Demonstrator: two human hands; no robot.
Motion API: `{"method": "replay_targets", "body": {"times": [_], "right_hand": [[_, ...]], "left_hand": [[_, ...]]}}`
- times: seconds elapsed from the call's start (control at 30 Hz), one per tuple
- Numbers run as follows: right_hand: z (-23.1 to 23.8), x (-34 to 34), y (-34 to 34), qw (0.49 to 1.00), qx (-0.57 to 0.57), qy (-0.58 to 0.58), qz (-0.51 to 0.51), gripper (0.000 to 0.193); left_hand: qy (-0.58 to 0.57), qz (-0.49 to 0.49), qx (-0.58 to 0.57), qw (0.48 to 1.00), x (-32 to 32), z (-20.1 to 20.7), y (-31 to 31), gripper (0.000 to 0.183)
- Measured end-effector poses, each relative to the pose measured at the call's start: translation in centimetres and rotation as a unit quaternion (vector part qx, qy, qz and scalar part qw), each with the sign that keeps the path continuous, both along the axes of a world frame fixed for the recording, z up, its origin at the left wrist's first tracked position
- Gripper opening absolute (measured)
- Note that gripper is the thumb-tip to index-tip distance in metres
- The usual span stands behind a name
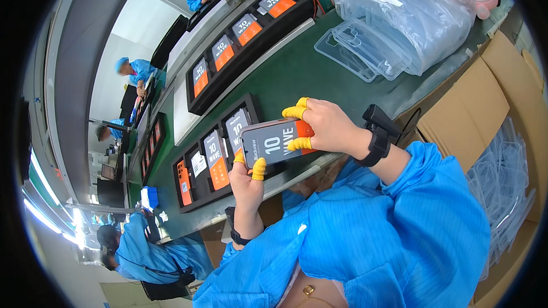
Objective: The recorder is assembling smartphone components by placing protective films and covers on the devices at a factory workstation.
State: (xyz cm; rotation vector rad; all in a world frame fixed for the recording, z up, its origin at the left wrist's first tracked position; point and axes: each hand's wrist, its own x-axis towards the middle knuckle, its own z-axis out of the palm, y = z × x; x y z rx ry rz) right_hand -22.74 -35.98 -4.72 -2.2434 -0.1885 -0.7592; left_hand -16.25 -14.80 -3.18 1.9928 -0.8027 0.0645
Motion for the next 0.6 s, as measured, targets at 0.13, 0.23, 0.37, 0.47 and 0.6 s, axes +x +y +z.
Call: {"method": "replay_targets", "body": {"times": [0.13,0.23,0.37,0.47,0.6], "right_hand": [[0.2,-0.2,0.2,1.000,-0.001,-0.025,-0.013,0.044],[0.2,-0.5,0.0,1.000,-0.024,0.000,0.013,0.038],[0.1,-0.7,0.0,0.999,0.012,-0.007,0.040,0.035],[0.3,-0.8,0.4,0.997,0.053,0.016,0.059,0.035],[0.5,-0.8,0.5,0.986,0.149,0.068,0.034,0.037]], "left_hand": [[0.050,-0.024,0.076,0.996,0.8,-0.2,1.2,0.038],[0.144,-0.080,0.051,0.985,1.1,0.4,1.6,0.040],[0.199,-0.235,0.003,0.951,2.1,1.0,2.8,0.044],[0.235,-0.285,-0.011,0.929,2.7,-0.8,4.1,0.071],[0.392,-0.319,-0.248,0.826,2.4,0.2,2.5,0.092]]}}
